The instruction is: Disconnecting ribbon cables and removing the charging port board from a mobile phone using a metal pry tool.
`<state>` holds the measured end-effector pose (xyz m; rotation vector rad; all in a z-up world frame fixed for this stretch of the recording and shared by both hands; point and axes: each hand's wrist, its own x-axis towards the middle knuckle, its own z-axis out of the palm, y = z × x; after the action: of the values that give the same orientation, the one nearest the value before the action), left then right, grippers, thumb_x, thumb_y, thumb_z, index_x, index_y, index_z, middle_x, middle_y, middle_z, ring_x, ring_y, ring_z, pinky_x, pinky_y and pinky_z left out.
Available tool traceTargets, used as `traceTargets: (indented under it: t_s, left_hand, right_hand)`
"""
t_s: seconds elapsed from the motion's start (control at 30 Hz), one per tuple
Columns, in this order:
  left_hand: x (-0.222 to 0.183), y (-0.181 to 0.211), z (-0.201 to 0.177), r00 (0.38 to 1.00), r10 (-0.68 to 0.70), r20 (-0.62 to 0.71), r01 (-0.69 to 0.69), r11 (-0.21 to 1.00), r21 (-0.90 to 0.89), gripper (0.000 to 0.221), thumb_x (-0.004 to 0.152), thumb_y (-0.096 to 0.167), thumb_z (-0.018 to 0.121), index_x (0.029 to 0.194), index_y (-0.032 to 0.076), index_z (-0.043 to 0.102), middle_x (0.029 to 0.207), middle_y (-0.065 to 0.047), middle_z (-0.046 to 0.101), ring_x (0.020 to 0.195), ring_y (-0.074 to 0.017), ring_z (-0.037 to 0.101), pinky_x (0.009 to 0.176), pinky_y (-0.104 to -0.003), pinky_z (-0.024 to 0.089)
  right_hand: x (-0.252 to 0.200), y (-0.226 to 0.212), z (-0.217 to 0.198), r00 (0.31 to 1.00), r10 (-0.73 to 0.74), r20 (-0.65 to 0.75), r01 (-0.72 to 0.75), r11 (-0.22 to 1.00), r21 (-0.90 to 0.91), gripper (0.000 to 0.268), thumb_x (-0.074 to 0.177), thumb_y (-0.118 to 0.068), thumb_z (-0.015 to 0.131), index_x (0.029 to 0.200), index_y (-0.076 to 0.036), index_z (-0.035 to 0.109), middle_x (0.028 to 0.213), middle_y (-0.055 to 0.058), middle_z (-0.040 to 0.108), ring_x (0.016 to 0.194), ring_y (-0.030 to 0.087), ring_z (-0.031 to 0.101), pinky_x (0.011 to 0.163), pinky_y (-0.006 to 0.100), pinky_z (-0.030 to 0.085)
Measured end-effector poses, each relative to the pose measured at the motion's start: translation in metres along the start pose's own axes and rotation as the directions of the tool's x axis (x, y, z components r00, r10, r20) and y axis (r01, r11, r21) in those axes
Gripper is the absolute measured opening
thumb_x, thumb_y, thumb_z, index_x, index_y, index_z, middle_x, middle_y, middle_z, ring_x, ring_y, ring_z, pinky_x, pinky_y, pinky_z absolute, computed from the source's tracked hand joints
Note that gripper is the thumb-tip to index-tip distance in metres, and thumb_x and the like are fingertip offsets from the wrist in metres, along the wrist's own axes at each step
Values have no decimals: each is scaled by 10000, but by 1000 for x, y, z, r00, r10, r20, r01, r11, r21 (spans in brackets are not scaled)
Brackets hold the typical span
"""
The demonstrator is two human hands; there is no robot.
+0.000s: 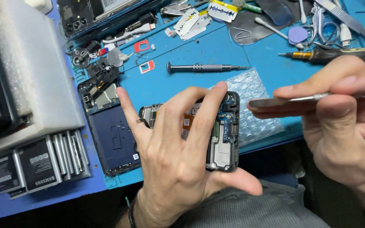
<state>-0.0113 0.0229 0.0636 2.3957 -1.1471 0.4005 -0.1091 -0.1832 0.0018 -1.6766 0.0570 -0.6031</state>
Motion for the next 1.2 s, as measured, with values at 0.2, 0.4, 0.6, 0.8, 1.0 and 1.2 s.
traceTargets:
  t_s: [0.2, 0.4, 0.6, 0.8, 1.0, 1.2]
  left_hand:
    - [-3, -1, -1, 1000, -3, -21, 3, 1000, -6, 984, 905, 740, 132, 1427, 87, 649, 1261, -109, 692, 1004, -236, 770, 1217, -904, 99]
    - [-3, -1, 1, 999, 1, -44, -2, 1000, -14, 983, 918, 740, 132, 1403, 81, 676, 1238, -110, 693, 995, -238, 756, 1212, -876, 86]
    - [-4, -2, 3, 999, 17, -43, -16, 1000, 2, 977, 895, 769, 194, 1413, 91, 670, 1264, -110, 701, 1086, -238, 774, 1204, -878, 105]
    - [-6, 1, 10, 998, 18, -61, -18, 1000, 10, 947, 904, 762, 219, 1391, 93, 678, 1234, -114, 710, 1069, -257, 792, 1177, -904, 169]
    - [-3, 3, 13, 993, 59, -106, -58, 998, 13, 929, 943, 726, 187, 1320, 81, 739, 1191, -122, 690, 1017, -276, 792, 1153, -855, 276]
    - [-3, 3, 12, 992, 54, -113, -53, 999, 4, 936, 919, 744, 211, 1338, 84, 726, 1216, -128, 720, 1056, -284, 800, 1159, -846, 296]
  right_hand:
    - [-4, -7, 5, 999, -38, 38, 39, 998, -46, 237, 1246, -329, 371, 1431, -185, 341, 1221, 214, 558, 1001, 238, 816, 899, 425, 902]
    - [4, -10, 9, 996, -43, 78, 47, 997, -55, 232, 1225, -276, 332, 1401, -135, 280, 1201, 244, 598, 881, 346, 880, 861, 409, 868]
    - [-3, -8, 5, 1000, -19, 8, 20, 955, -297, 261, 1216, -283, 335, 1326, -51, 291, 1081, 245, 663, 799, 222, 680, 757, 297, 514]
    - [8, -33, 3, 986, 167, -15, -147, 815, -561, 288, 1169, -222, 433, 1213, 62, 443, 978, 94, 729, 464, 127, 366, 515, 267, 234]
    - [-2, -28, -21, 983, 167, 77, -72, 732, -677, 322, 1236, -156, 427, 1079, -49, 687, 1017, -27, 705, 944, 120, 580, 922, 261, 333]
    - [2, -28, 5, 986, 167, -11, -155, 890, -428, 272, 1149, -173, 435, 1297, 54, 409, 1131, 225, 704, 931, 274, 823, 767, 304, 687]
